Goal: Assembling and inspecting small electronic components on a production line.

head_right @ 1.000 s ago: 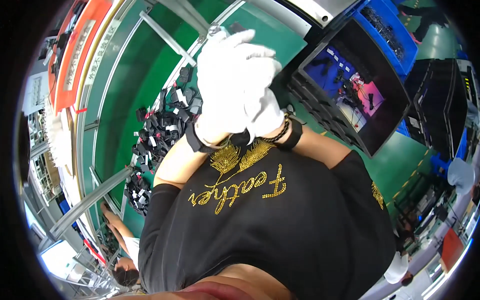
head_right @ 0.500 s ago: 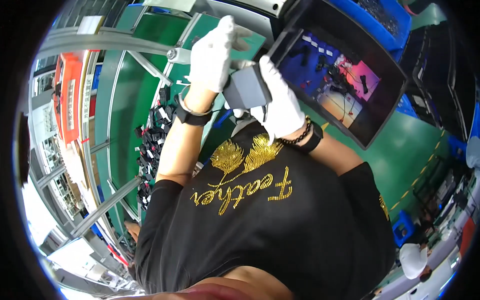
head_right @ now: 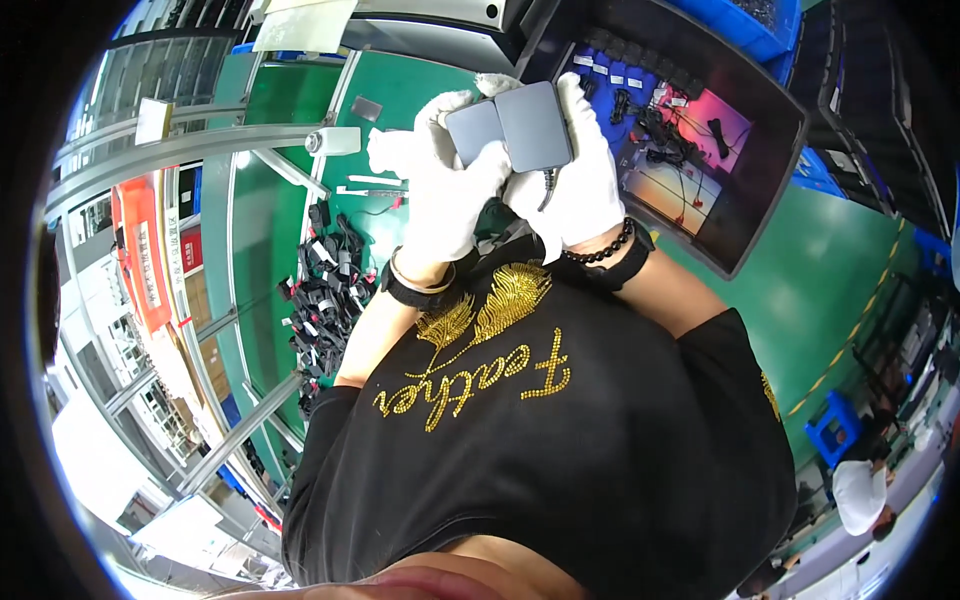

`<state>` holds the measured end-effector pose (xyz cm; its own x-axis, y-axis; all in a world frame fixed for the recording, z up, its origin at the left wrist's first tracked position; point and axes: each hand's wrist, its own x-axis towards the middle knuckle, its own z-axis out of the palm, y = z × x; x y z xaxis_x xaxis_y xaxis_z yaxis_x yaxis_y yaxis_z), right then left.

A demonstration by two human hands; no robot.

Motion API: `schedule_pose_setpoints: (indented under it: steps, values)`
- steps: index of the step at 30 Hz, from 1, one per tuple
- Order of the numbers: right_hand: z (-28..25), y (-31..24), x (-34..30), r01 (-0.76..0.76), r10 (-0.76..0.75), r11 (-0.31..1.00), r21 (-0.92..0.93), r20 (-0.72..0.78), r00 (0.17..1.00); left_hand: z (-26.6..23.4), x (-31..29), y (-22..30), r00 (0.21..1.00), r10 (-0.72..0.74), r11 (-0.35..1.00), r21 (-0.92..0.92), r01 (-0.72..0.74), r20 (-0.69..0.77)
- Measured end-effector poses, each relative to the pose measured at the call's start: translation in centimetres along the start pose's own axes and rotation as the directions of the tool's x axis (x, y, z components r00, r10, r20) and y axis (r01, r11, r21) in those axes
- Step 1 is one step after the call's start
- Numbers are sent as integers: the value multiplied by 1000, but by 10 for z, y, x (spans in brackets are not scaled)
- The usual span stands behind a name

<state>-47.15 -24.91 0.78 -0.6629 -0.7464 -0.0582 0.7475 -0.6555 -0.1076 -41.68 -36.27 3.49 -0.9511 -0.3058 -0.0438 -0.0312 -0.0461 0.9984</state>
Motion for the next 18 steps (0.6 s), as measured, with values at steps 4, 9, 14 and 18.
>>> schedule_pose_setpoints:
  steps: [4,9,14,18]
  values:
    - [3,-6,-1,-8,-5,989,149,91,996,15,9,4,991,-40,996,76,49,-125]
    - [10,-20,-9,6,-10,997,77,50,999,9,20,3,977,-205,978,26,207,-60]
    - [30,-28,-13,164,-184,981,-105,-229,956,28,19,11,1000,9,978,210,-10,6]
    - [29,-13,-7,315,-296,927,-203,120,948,38,36,10,930,339,940,-96,-327,145]
